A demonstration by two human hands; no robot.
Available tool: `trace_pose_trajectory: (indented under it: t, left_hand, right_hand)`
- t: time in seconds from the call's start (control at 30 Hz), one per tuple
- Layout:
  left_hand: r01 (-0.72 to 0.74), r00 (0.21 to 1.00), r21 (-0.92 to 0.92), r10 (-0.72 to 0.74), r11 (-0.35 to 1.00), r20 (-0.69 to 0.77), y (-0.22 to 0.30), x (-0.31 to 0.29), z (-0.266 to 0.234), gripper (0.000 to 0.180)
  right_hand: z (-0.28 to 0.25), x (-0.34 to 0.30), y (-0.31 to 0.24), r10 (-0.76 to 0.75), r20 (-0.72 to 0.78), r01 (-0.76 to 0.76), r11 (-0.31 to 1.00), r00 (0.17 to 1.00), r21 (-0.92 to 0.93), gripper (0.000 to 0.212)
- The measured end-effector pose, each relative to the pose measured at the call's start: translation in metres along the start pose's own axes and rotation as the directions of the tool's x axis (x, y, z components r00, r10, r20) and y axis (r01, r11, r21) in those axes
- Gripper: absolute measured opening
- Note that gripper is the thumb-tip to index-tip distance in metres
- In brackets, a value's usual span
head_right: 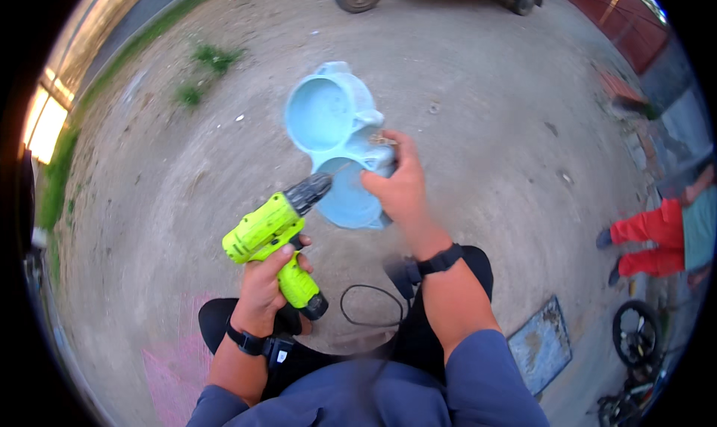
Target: The person uses a power drill to create several holes in the bottom of a blue plastic pet bowl while holding the bowl by hand.
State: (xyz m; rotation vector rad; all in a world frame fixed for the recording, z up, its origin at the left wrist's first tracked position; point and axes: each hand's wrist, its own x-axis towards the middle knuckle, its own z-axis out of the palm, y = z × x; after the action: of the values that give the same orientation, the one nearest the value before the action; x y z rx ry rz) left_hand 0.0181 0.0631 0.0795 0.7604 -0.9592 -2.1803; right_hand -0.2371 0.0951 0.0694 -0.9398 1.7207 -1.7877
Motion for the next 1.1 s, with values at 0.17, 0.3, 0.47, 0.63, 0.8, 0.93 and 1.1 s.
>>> trace_pose_trajectory:
  t: [0.17, 0.3, 0.47, 0.63, 0.8, 0.93, 1.1]
  left_hand:
    - [-0.09, 0.996, 0.092, 0.088, 0.992, 0.021, -0.008, 0.004, -0.002, 0.034]
    - [0.061, 0.997, -0.057, -0.058, 0.997, 0.044, -0.017, 0.013, -0.005, 0.031]
    - [-0.02, 0.999, -0.017, 0.02, 1.0, 0.044, -0.023, 0.006, -0.003, 0.033]
    - [-0.186, 0.98, 0.038, 0.188, 0.982, -0.059, -0.022, 0.009, -0.007, 0.033]
    - [-0.376, 0.821, 0.391, 0.498, 0.84, -0.279, -0.006, 0.027, -0.018, 0.029]
    - [-0.278, 0.75, 0.532, 0.527, 0.799, -0.399, 0.007, 0.032, -0.035, 0.028]
    - [-0.199, 0.773, 0.581, 0.49, 0.789, -0.402, 0.013, 0.024, -0.043, 0.028]
  right_hand:
    - [0.001, -0.002, 0.0, 0.071, -0.011, -0.072, 0.993, 0.997, -0.089, 0.07]
    - [-0.004, -0.002, 0.013, 0.163, 0.006, -0.161, 0.97, 0.987, 0.182, 0.066]
    - [-0.014, 0.002, 0.034, 0.142, 0.0, -0.141, 0.982, 0.99, 0.123, 0.062]
    - [-0.059, 0.038, 0.035, -0.092, -0.255, 0.023, 0.965, 0.963, -0.26, 0.058]
    - [-0.052, 0.026, 0.02, -0.123, 0.255, 0.271, 0.655, 0.959, -0.705, 0.062]
    - [-0.026, 0.0, -0.002, 0.068, 0.559, 0.401, 0.624, 0.827, -0.67, 0.062]
    - [0.0, -0.02, -0.037, 0.156, 0.674, 0.534, 0.493, 0.722, -0.687, 0.058]
